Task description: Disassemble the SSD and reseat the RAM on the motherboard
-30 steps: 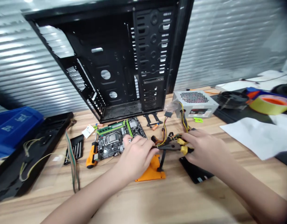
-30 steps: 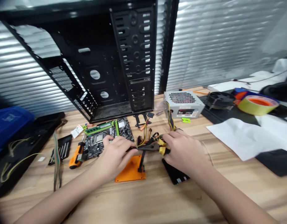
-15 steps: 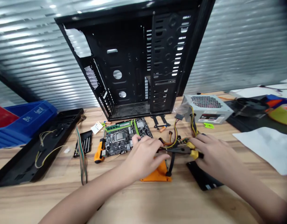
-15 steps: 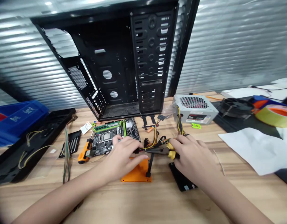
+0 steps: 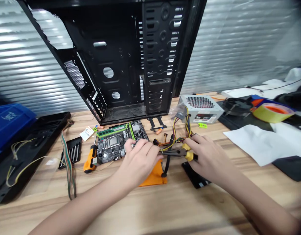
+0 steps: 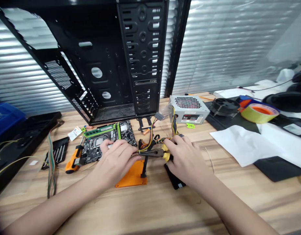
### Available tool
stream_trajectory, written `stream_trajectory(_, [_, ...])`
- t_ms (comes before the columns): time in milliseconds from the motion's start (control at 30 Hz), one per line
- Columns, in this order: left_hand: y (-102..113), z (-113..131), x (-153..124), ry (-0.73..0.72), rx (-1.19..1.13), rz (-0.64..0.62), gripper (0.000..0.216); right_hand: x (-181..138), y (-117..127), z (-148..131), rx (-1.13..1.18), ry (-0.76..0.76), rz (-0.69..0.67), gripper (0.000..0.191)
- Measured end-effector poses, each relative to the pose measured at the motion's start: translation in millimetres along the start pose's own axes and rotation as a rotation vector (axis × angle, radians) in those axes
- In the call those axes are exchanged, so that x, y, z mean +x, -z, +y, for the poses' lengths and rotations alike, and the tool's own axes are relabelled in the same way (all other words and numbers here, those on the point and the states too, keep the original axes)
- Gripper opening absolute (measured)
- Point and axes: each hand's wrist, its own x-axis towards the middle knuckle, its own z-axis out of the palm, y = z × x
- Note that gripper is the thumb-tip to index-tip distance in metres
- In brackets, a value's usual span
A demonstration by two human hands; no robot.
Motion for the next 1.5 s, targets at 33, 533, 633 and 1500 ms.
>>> stream_trajectory(33, [0, 0, 0, -0.014, 0.021, 0.014, 0.017, -1, 0, -1, -0.011, -0.016, -0.002, 0.029])
stream_trajectory(533, [-1, 3, -3, -0.110, 0.164, 0.065, 0.015, -4, -1, -3, 0.179, 0.041, -0.085, 0.025])
stream_trajectory(633, [-2, 2, -2, -0.081, 0.083, 0.038, 0.013, -2, 0, -4, 0.176, 0.039, -0.104, 0.025])
stream_trajectory(1500, [4, 2, 5, 0.144, -0.250, -0.183, 0.012, 13, -8, -4, 0.075, -0.119, -0.056, 0.016])
